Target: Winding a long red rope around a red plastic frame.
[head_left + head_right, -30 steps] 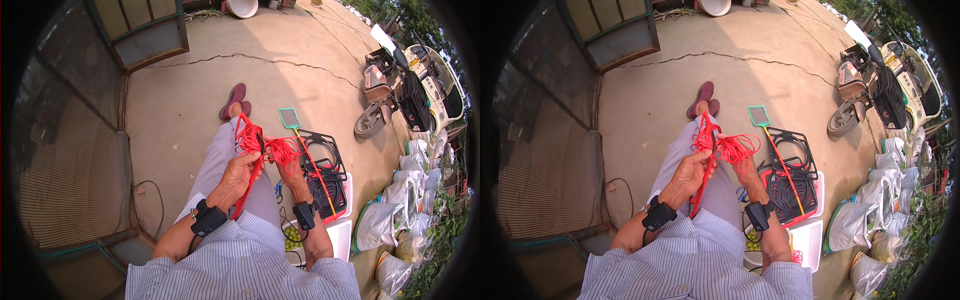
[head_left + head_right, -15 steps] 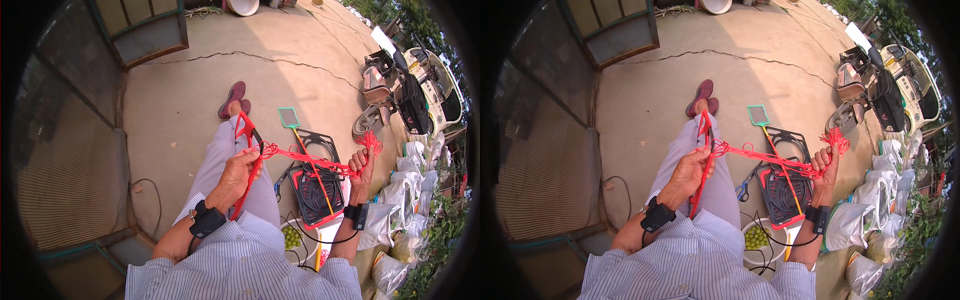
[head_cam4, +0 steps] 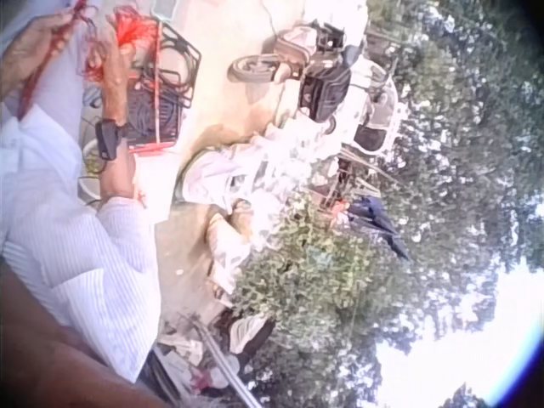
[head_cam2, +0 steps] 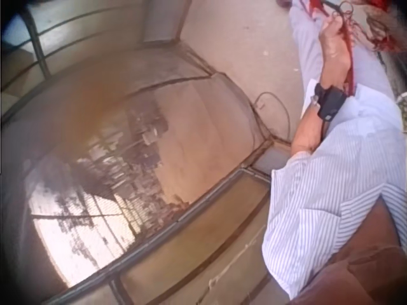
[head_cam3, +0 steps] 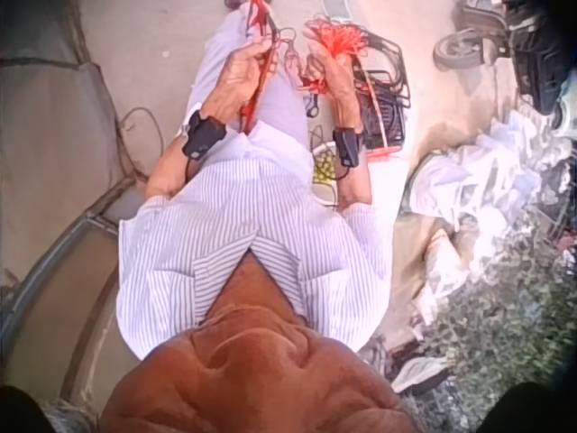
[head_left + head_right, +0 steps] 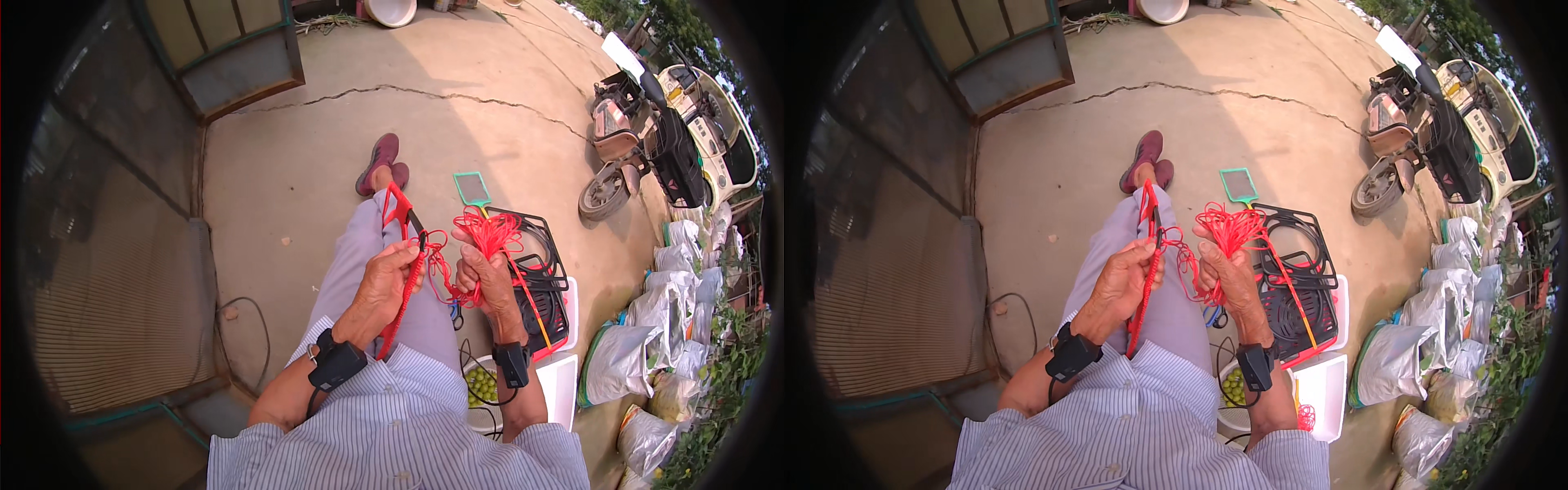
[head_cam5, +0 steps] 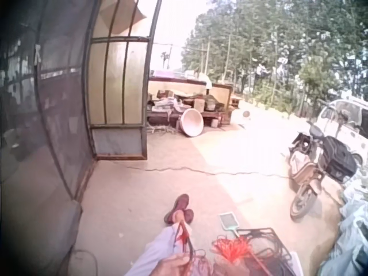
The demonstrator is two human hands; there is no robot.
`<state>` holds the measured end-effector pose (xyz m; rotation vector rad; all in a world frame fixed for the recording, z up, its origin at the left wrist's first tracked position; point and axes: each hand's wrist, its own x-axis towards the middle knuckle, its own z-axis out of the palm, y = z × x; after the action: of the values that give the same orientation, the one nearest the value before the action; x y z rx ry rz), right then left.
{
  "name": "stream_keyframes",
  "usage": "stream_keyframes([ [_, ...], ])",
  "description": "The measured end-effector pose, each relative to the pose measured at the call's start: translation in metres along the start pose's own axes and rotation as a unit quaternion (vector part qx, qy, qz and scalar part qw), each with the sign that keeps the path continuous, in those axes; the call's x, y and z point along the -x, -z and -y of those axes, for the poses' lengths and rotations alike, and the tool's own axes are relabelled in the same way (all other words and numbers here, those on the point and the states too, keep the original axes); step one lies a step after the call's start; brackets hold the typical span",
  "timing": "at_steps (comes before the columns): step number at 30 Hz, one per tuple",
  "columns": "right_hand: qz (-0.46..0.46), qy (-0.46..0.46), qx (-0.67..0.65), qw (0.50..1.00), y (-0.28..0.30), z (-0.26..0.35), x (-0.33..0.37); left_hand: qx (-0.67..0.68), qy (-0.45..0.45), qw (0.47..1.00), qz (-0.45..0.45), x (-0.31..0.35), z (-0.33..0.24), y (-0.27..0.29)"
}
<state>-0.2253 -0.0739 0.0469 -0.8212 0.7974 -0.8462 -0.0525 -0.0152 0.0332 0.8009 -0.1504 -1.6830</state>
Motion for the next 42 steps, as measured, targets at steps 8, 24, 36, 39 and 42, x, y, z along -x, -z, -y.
stream_keyframes([
  [8, -0.034, 0.074, 0.132, 0.988, -0.006, 0.023, 0.019, -0.01, -0.004, 1.0, -0.025, -0.001, 0.003, 0.001],
  [24, -0.132, 0.005, 0.079, 0.988, 0.058, 0.022, 0.045, -0.001, 0.009, 1.0, 0.017, -0.001, 0.003, 0.004],
  [36, -0.02, -0.025, 0.011, 0.999, -0.02, -0.014, 0.01, 0.004, -0.005, 1.0, 0.01, -0.004, 0.007, 0.001],
  [39, -0.017, -0.001, -0.055, 0.998, -0.019, -0.008, 0.011, 0.013, 0.006, 1.0, 0.023, -0.006, 0.008, 0.004],
  [42, 0.002, -0.018, -0.042, 0.999, -0.025, 0.006, 0.014, 0.016, 0.008, 0.999, 0.033, -0.007, 0.011, 0.004],
])
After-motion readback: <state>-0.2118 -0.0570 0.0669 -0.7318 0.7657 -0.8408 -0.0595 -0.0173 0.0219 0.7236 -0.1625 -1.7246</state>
